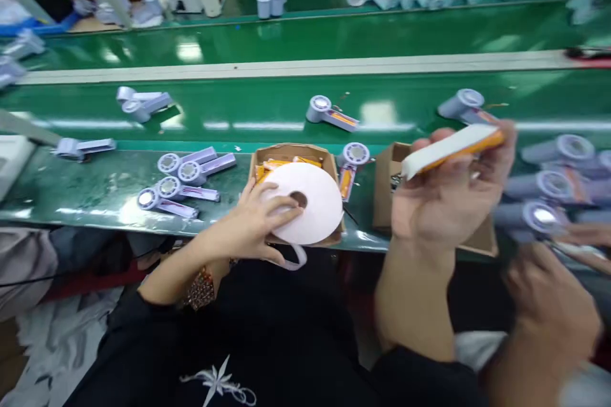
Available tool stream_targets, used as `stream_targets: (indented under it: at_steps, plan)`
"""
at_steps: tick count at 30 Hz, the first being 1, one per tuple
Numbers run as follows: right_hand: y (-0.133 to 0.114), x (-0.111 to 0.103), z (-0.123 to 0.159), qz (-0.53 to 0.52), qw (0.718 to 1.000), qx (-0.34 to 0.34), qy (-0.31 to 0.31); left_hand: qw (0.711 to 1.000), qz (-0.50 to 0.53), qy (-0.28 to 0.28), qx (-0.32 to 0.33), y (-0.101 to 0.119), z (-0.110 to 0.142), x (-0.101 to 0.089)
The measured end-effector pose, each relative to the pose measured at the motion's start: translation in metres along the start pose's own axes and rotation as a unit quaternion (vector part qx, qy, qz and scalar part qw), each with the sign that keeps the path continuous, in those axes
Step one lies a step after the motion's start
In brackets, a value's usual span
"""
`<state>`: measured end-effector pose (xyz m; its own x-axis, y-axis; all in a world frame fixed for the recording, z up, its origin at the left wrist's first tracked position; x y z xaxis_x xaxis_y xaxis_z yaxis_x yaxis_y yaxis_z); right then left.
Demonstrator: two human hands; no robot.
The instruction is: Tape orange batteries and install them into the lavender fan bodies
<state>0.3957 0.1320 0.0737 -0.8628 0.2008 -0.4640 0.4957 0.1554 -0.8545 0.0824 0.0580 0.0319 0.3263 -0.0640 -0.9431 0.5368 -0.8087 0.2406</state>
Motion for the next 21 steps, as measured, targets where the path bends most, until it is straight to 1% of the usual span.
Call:
stream_targets:
  at_steps: [1,2,3,4,5,6,7,8,10,12,13,15,17,19,21]
  plan:
    - [0.001,0.012,0.000,-0.102,0.994,-0.021,0.034,1.000,0.005,0.010,-0.022,-0.025,0.002,-0.010]
    - [0.008,0.024,0.003,-0.214,0.973,-0.015,0.084,0.998,-0.007,0.027,-0.063,-0.052,0.009,-0.021]
    - [0.018,0.034,0.010,-0.297,0.945,0.016,0.138,0.991,-0.038,0.043,-0.121,-0.080,0.020,-0.032]
    - [0.028,0.043,0.018,-0.357,0.916,0.055,0.176,0.978,-0.077,0.048,-0.190,-0.107,0.036,-0.043]
    - [0.038,0.050,0.027,-0.384,0.897,0.101,0.196,0.960,-0.113,0.034,-0.255,-0.131,0.054,-0.051]
    - [0.047,0.053,0.035,-0.380,0.891,0.146,0.203,0.942,-0.135,0.001,-0.306,-0.152,0.071,-0.057]
    - [0.055,0.051,0.043,-0.366,0.885,0.188,0.216,0.929,-0.139,-0.046,-0.340,-0.171,0.088,-0.060]
    - [0.061,0.048,0.050,-0.351,0.880,0.224,0.228,0.919,-0.128,-0.101,-0.358,-0.186,0.102,-0.061]
    - [0.071,0.040,0.061,-0.324,0.872,0.275,0.244,0.904,-0.087,-0.201,-0.368,-0.210,0.123,-0.063]
    - [0.076,0.035,0.067,-0.304,0.867,0.300,0.255,0.887,-0.046,-0.267,-0.373,-0.227,0.135,-0.065]
    - [0.078,0.033,0.069,-0.295,0.866,0.308,0.260,0.880,-0.029,-0.289,-0.376,-0.234,0.137,-0.066]
    - [0.081,0.032,0.072,-0.277,0.869,0.319,0.258,0.872,-0.015,-0.311,-0.377,-0.247,0.133,-0.068]
    - [0.083,0.030,0.070,-0.259,0.877,0.321,0.248,0.873,-0.028,-0.321,-0.365,-0.260,0.118,-0.068]
    - [0.081,0.027,0.061,-0.249,0.893,0.295,0.232,0.883,-0.065,-0.315,-0.342,-0.276,0.089,-0.065]
    - [0.069,0.028,0.042,-0.261,0.914,0.230,0.211,0.899,-0.117,-0.296,-0.302,-0.292,0.047,-0.059]
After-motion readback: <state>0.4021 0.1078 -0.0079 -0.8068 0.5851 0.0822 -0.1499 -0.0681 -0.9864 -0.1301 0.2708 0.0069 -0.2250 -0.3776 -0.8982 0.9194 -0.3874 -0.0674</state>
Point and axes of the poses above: each hand's wrist, its own z-axis away from the middle knuckle, its own x-axis out of the palm, y = z × x, the point moved 6 cm from there along -z, towards the middle knuckle, and after that the axes turned 9 degrees about x, right-handed, at the moved point
